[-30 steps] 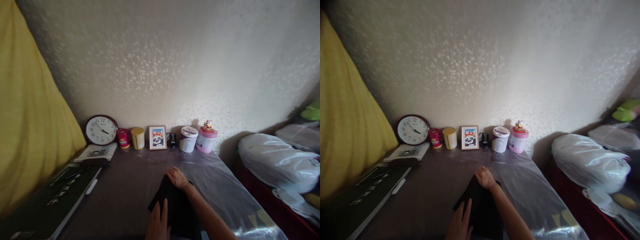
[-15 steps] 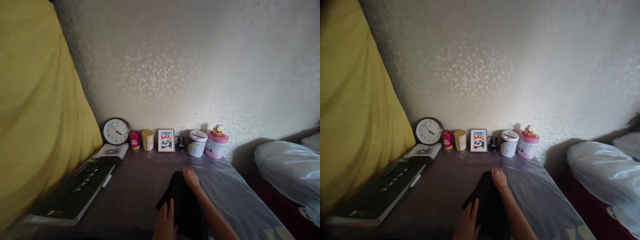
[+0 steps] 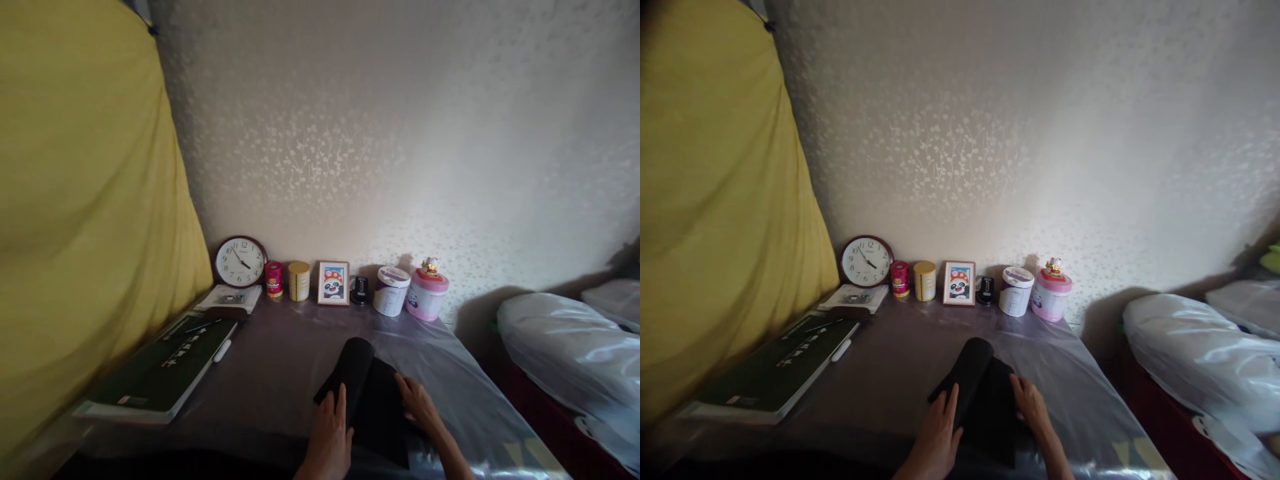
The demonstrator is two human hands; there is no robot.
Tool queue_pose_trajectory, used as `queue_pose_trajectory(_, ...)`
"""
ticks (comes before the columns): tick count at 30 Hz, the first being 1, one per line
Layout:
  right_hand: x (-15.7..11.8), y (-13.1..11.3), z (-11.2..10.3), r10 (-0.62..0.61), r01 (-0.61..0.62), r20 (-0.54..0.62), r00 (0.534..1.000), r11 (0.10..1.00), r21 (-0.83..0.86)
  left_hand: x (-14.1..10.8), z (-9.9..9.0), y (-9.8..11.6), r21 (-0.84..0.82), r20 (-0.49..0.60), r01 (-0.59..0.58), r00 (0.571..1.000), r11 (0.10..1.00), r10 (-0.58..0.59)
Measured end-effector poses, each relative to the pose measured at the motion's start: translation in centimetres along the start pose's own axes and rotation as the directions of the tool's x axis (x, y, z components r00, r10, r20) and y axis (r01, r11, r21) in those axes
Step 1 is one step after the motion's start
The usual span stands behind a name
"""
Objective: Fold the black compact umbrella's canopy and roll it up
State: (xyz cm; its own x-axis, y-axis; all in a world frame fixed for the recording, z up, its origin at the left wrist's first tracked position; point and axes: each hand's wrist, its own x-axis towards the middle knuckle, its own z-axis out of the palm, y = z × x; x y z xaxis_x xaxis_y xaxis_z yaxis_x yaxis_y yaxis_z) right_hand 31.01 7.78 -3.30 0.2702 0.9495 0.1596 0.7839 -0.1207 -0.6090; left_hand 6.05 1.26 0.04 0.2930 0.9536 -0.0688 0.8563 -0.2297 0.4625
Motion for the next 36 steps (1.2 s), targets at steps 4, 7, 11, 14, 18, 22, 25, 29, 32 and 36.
queue_pose_trajectory(4,-0.8,-0.9,0.0,0.174,-0.171,-0.006,0.985,0.974,0.147,-0.3,-0.1,0.0,-0.01,-0.037,-0.029,0.999,1.0,0.028)
queue_pose_trajectory(7,-1.4,-1.2,-0.2,0.224,-0.207,-0.058,0.973,0.956,0.209,-0.4,0.1,0.0,-0.009,-0.05,-0.034,0.998,0.999,0.034)
queue_pose_trajectory(11,-1.7,-1.7,0.2,0.195,-0.18,-0.031,0.98,0.949,0.26,-0.3,0.1,-0.1,-0.004,-0.057,-0.033,0.998,0.999,0.032)
queue_pose_trajectory(14,-1.8,-2.3,0.8,0.172,-0.161,-0.01,0.985,0.94,0.3,-0.3,0.0,-0.1,-0.007,-0.052,-0.035,0.998,0.999,0.034)
queue_pose_trajectory(18,-1.8,-3.2,1.3,0.146,-0.131,-0.025,0.989,0.94,0.316,-0.3,0.0,-0.1,-0.012,-0.04,-0.032,0.999,0.999,0.032)
queue_pose_trajectory(22,-1.7,-3.7,1.1,0.066,-0.054,-0.023,0.998,0.935,0.35,-0.3,0.0,-0.3,-0.025,-0.025,-0.042,0.999,0.999,0.042)
queue_pose_trajectory(25,-1.6,-4.2,0.8,0.049,-0.042,-0.008,0.999,0.92,0.39,-0.3,-0.2,-0.5,-0.033,-0.009,-0.045,0.999,0.998,0.045)
queue_pose_trajectory(29,-1.3,-5.7,0.4,0.016,-0.017,0.006,1.0,0.909,0.417,-0.3,-0.3,-0.8,-0.032,0.024,-0.043,0.999,0.999,0.044)
queue_pose_trajectory(32,-1.0,-7.4,0.4,-0.022,0.024,-0.009,1.0,0.894,0.448,-0.2,-0.2,-0.8,-0.024,0.032,-0.029,0.999,0.999,0.03)
queue_pose_trajectory(36,-0.2,-9.7,1.1,-0.06,0.072,-0.04,0.997,0.885,0.461,-0.3,-0.2,-0.6,-0.02,0.031,-0.018,0.999,1.0,0.018)
